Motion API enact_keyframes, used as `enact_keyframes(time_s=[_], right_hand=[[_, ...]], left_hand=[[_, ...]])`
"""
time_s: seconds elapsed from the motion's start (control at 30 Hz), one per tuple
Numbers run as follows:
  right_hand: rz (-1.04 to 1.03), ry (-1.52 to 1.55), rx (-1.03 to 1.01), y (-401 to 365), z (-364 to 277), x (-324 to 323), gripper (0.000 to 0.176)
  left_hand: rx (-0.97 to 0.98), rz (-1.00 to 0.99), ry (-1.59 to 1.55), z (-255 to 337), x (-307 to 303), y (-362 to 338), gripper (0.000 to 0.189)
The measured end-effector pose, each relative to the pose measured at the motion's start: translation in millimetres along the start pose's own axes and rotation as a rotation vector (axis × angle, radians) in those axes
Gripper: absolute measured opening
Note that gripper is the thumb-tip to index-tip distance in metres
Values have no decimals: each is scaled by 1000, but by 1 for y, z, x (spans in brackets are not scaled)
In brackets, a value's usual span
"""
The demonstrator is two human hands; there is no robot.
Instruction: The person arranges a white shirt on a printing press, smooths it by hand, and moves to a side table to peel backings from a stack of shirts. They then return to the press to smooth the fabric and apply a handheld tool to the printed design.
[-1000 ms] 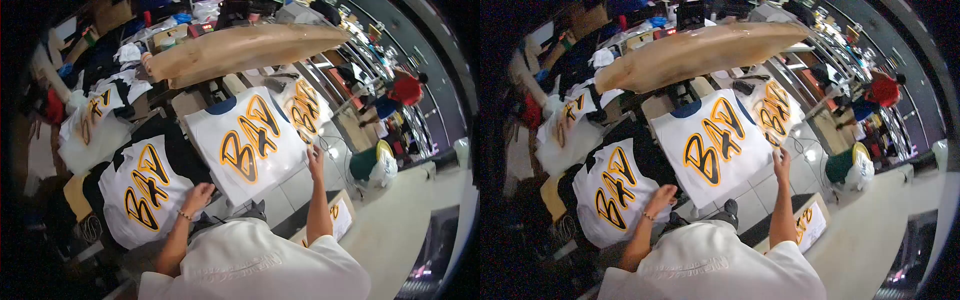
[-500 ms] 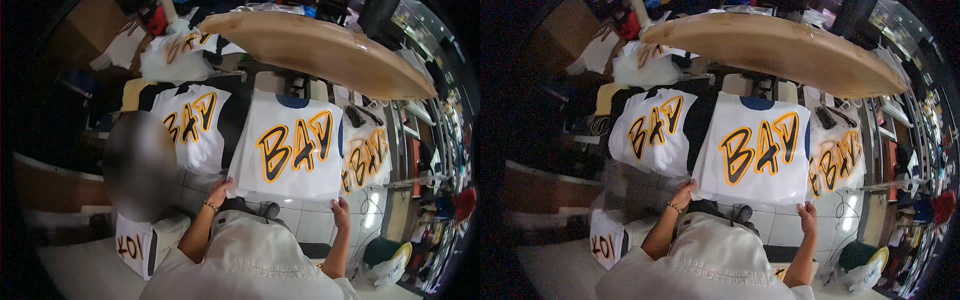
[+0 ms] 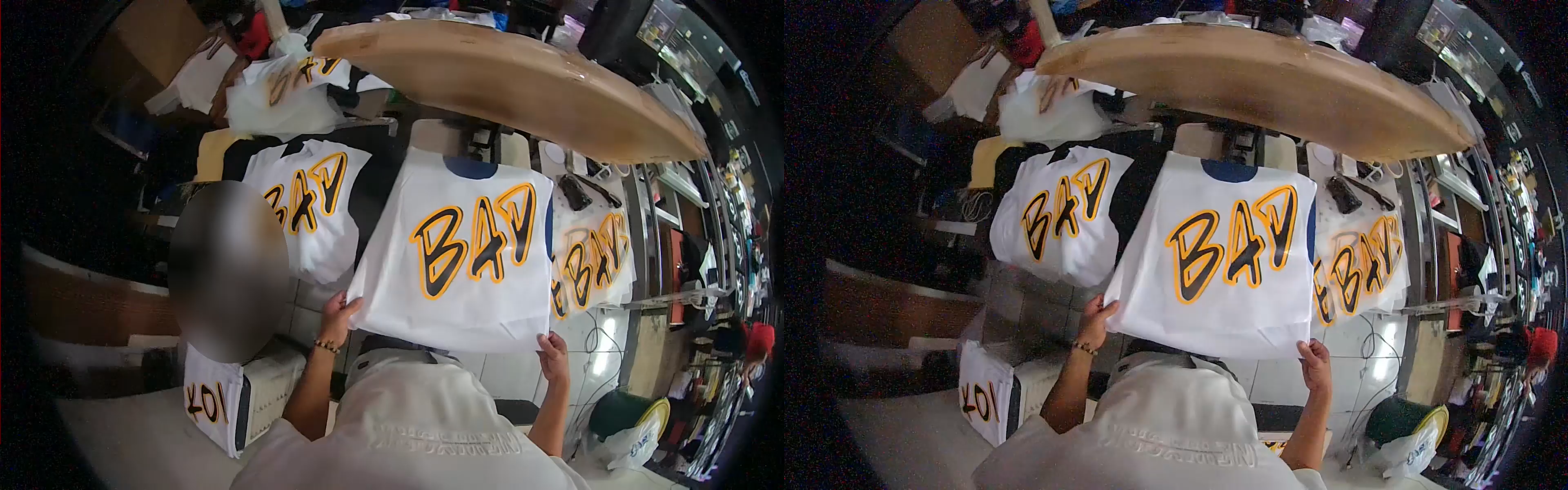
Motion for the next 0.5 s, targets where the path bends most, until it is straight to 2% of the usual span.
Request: enact_keyframes(time_s=[0.13, 0.5], right_hand=[[69, -24, -15, -18, -25, 19, 12], [38, 12, 15, -25, 14, -8, 9]], left_hand=[[-23, 53, 19, 7, -3, -15, 25], [-45, 85, 14, -20, -14, -26, 28]])
Point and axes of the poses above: each hand's wrist, its own y-axis towards the middle knuckle, its own x-axis out of the palm, z = x × y, the point moved 8 cm from there along y, towards the middle knuckle, and after that the axes turned 8 degrees about -x, right-handed, at the moved point
